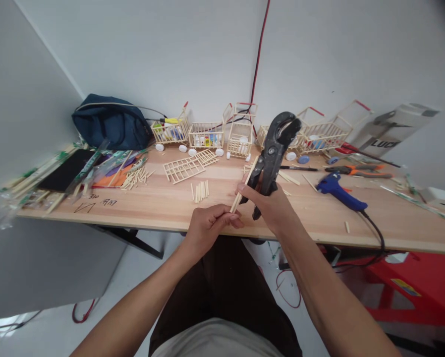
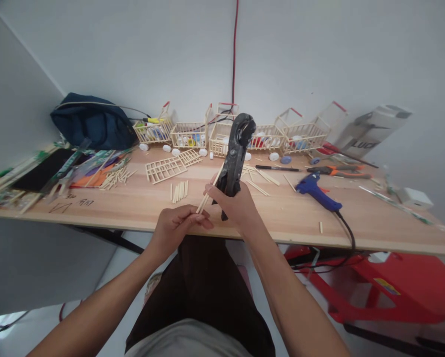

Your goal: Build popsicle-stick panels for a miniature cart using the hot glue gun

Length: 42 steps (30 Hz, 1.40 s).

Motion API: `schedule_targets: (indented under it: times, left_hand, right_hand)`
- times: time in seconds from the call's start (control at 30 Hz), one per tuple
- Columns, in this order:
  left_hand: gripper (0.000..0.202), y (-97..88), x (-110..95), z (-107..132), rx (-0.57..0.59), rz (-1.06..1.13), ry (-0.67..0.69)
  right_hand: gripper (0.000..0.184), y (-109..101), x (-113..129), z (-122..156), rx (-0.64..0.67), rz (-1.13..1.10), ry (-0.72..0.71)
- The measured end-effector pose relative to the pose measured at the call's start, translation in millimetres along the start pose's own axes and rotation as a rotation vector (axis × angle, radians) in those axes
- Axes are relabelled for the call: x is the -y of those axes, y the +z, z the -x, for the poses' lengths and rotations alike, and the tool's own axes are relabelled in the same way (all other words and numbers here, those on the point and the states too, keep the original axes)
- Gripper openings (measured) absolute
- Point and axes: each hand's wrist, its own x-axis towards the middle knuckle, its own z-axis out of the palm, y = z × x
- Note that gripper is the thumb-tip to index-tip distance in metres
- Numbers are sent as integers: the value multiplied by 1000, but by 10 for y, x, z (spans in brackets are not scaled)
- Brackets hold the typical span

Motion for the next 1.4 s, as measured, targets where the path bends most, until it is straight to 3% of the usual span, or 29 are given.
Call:
schedule_targets:
  times: [0.2, 0.43, 0.63, 0.83, 1.07, 1.2, 1.4]
  left_hand:
    - [23, 15, -14, 41, 6, -35, 0]
    - [34, 19, -98, 50, 178, 385, -213]
    - [31, 7, -150, 40, 131, 455, -277]
    - [34, 85, -105, 47, 9, 414, -282]
    - [35, 119, -87, 43, 5, 357, -277]
    - [29, 70, -88, 49, 42, 171, -188]
    - [22, 20, -71, 63, -26, -138, -52]
  right_hand:
    - [20, -2, 79, 21, 61, 53, -3]
    - [18, -28, 76, 23, 90, 30, 26]
    - [19, -16, -50, 15, 103, -62, -20]
    - [27, 3, -139, 61, 31, -127, 32]
    - [31, -12, -95, 138, -12, -52, 108]
    - [35, -19, -169, 120, 29, -182, 149]
    - [35, -25, -260, 102, 65, -301, 173]
